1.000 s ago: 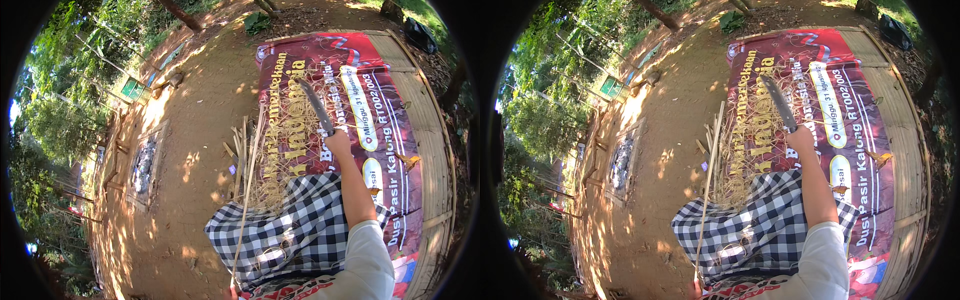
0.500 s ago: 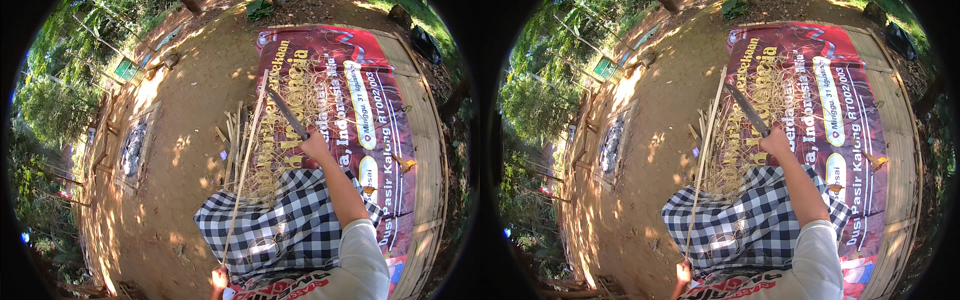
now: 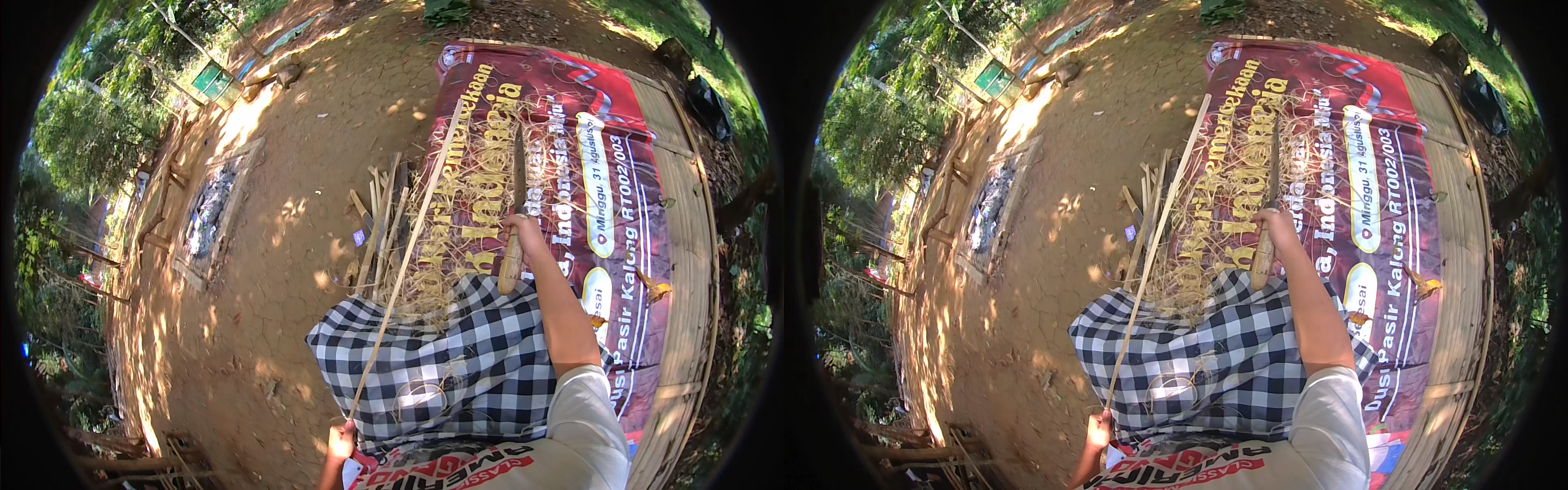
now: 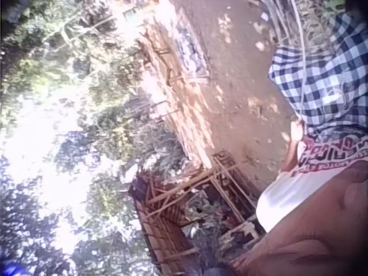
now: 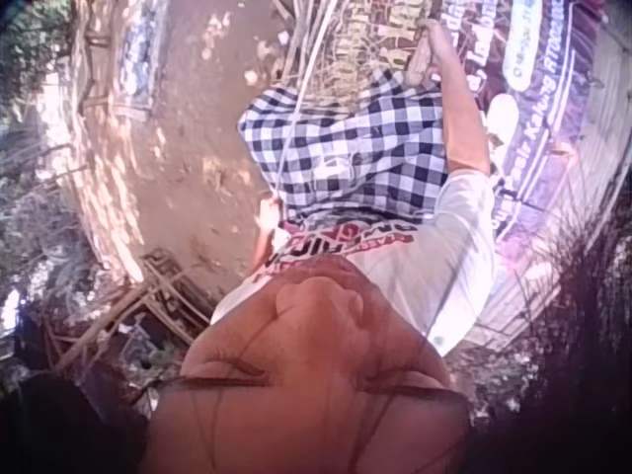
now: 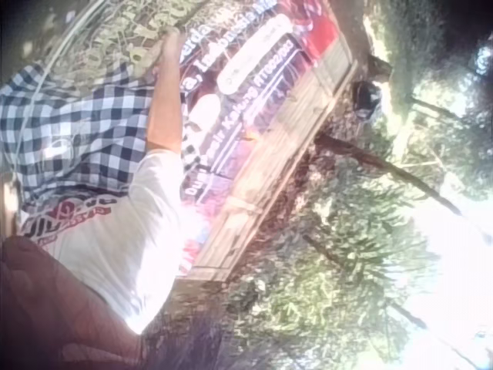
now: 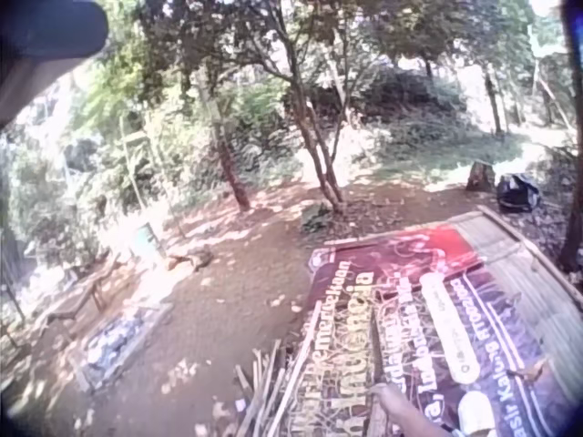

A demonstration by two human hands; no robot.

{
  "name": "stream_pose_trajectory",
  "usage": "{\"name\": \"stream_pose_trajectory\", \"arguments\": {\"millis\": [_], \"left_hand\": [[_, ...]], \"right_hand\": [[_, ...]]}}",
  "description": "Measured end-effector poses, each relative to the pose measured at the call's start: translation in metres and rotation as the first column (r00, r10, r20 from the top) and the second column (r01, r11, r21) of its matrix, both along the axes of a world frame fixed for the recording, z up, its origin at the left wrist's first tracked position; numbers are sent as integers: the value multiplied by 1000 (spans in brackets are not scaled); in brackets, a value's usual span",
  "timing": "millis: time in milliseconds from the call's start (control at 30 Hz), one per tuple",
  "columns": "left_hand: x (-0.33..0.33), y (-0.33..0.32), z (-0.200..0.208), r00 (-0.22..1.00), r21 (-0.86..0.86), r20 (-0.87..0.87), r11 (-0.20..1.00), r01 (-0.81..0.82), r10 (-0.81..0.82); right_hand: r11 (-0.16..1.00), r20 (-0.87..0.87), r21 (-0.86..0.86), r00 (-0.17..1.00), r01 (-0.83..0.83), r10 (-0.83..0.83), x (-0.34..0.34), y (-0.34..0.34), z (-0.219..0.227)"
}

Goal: The person strips thin layers of material from a long bamboo pole using a large knife.

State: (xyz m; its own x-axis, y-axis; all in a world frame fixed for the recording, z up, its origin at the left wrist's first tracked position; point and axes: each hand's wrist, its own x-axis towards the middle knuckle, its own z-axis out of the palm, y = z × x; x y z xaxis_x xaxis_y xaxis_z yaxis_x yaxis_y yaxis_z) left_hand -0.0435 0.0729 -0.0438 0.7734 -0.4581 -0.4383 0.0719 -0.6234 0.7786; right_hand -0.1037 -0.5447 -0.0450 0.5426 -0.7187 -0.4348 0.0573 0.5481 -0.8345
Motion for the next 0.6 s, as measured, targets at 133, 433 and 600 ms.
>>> {"name": "stream_pose_trajectory", "arguments": {"millis": [133, 433, 600], "left_hand": [[4, 1, -1, 1000, -6, 1, 1000, 18, -18], [12, -5, 10, 968, -19, -245, 998, -55, 48], [11, -10, 13, 969, -25, -242, 998, -59, 51]], "right_hand": [[997, -28, -78, 1000, -6, 4, 2, 3, -4], [954, -126, -283, 990, -103, 69, 13, 19, -1], [923, -214, -336, 970, -187, 119, 13, 21, -2]]}}
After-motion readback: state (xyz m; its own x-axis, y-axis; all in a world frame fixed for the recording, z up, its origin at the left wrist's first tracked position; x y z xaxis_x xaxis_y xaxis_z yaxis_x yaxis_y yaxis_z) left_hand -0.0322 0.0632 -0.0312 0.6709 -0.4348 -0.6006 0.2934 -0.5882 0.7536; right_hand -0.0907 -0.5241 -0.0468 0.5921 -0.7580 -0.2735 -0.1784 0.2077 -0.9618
